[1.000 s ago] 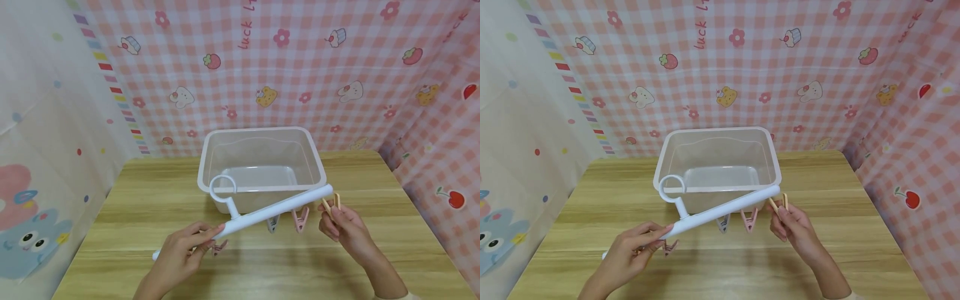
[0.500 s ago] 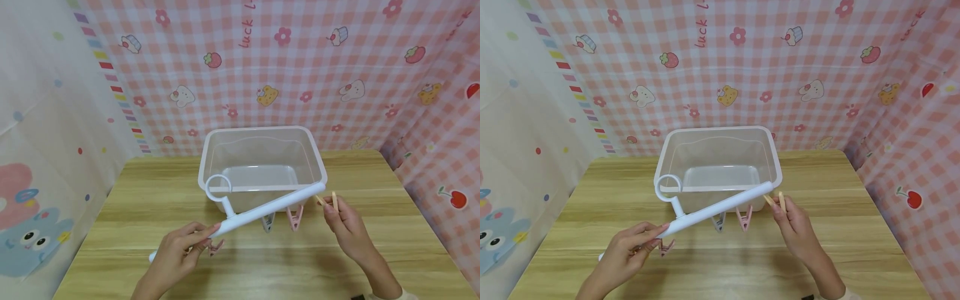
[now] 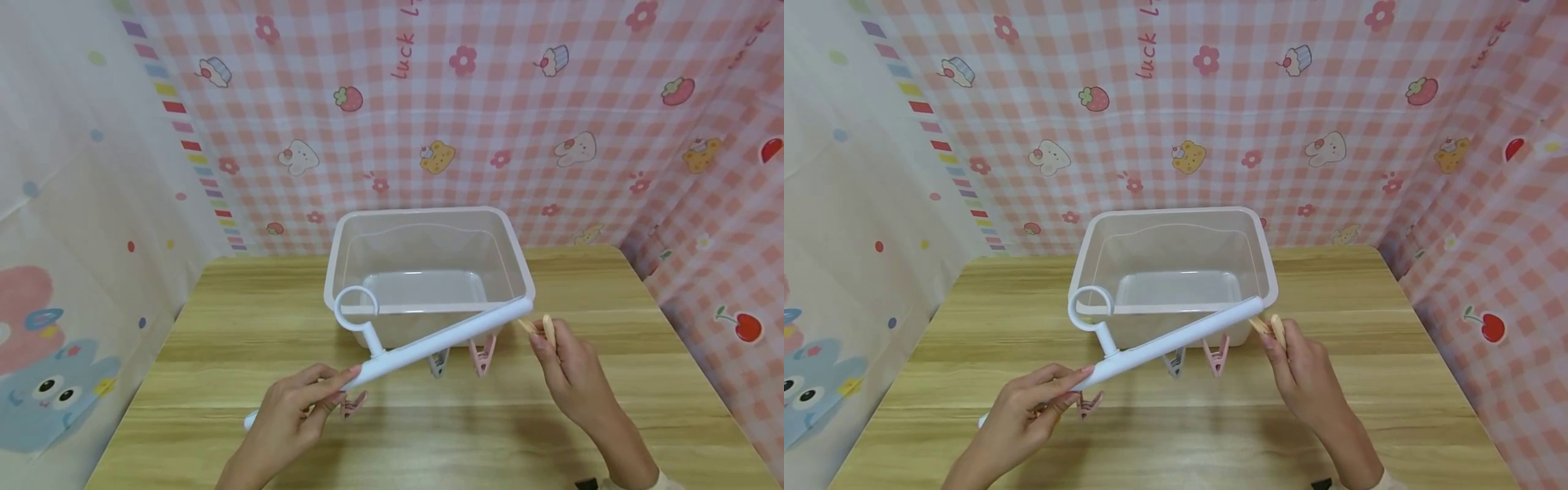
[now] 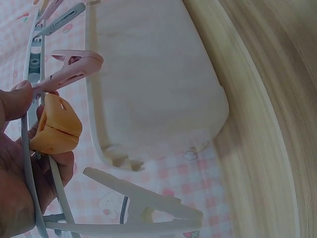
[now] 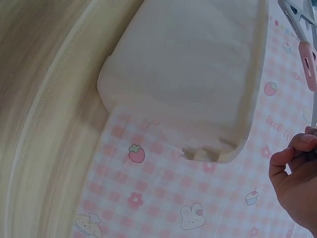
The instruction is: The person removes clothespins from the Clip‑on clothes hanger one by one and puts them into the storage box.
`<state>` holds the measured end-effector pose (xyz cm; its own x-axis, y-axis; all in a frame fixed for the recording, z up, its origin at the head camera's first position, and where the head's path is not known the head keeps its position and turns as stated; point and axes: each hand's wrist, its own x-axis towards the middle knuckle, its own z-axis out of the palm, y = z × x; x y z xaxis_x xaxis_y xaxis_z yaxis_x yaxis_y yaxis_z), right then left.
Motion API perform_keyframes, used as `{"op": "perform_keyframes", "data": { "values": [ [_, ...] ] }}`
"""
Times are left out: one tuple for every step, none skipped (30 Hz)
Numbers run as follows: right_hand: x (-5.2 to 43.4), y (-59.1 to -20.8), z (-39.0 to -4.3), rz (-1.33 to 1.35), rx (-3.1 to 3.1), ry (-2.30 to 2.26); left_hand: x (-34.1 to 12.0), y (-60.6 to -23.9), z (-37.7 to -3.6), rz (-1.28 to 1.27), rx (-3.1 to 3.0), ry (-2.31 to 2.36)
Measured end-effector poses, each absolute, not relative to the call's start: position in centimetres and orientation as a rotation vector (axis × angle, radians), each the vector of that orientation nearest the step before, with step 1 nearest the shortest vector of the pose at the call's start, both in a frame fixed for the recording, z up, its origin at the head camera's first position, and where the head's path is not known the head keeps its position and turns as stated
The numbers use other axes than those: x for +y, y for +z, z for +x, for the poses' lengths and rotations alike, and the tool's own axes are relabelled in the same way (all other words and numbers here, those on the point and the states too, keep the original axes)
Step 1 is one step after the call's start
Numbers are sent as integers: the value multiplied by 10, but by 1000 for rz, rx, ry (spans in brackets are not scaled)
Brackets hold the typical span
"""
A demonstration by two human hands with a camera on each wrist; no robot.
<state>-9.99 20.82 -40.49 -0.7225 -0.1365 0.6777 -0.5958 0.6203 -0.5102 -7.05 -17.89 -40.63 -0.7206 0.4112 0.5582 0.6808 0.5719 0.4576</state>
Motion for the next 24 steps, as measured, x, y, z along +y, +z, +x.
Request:
{"op": "perform_keyframes", "data": {
  "values": [
    [208, -405, -100, 574, -2244, 1005, -179, -406, -70, -876, -2420, -940],
    [208, -405, -100, 572, -2245, 1007, -179, -406, -70, -868, -2424, -934],
    [208, -405, -100, 571, -2246, 1010, -179, -407, -70, -871, -2415, -930],
    [208, -406, -100, 568, -2247, 1020, -179, -407, -70, -868, -2412, -926],
    [208, -406, -100, 569, -2245, 1036, -179, -407, -70, -866, -2409, -920],
    [208, -406, -100, 572, -2241, 1057, -179, -407, -70, -865, -2405, -914],
    [208, -406, -100, 576, -2235, 1087, -179, -407, -70, -863, -2404, -912],
    [208, -407, -100, 585, -2225, 1122, -179, -406, -70, -861, -2402, -909],
    [208, -407, -100, 596, -2211, 1164, -179, -406, -70, -865, -2394, -907],
    [207, -408, -101, 610, -2195, 1214, -179, -406, -70, -865, -2393, -906],
    [207, -408, -101, 628, -2176, 1266, -178, -405, -70, -871, -2385, -905],
    [207, -409, -101, 642, -2159, 1322, -178, -405, -70, -877, -2374, -904],
    [206, -410, -102, 659, -2140, 1379, -178, -405, -70, -883, -2363, -903],
    [206, -411, -102, 676, -2119, 1436, -178, -405, -70, -888, -2352, -900],
    [206, -411, -102, 689, -2101, 1489, -178, -405, -70, -892, -2342, -897],
    [206, -412, -103, 703, -2083, 1540, -178, -405, -70, -892, -2337, -895],
    [205, -413, -103, 716, -2065, 1588, -177, -405, -71, -892, -2329, -891],
    [205, -414, -103, 727, -2048, 1628, -177, -406, -71, -891, -2321, -888],
    [205, -415, -104, 737, -2038, 1654, -177, -406, -72, -895, -2306, -885],
    [205, -415, -104, 745, -2031, 1673, -177, -406, -72, -895, -2298, -880],
    [205, -416, -104, 751, -2027, 1688, -177, -407, -72, -899, -2283, -877],
    [205, -417, -105, 759, -2023, 1702, -176, -407, -73, -902, -2269, -873],
    [205, -417, -105, 761, -2033, 1703, -176, -408, -73, -906, -2254, -868],
    [205, -418, -105, 768, -2030, 1718, -177, -409, -74, -908, -2244, -864]
  ]
}}
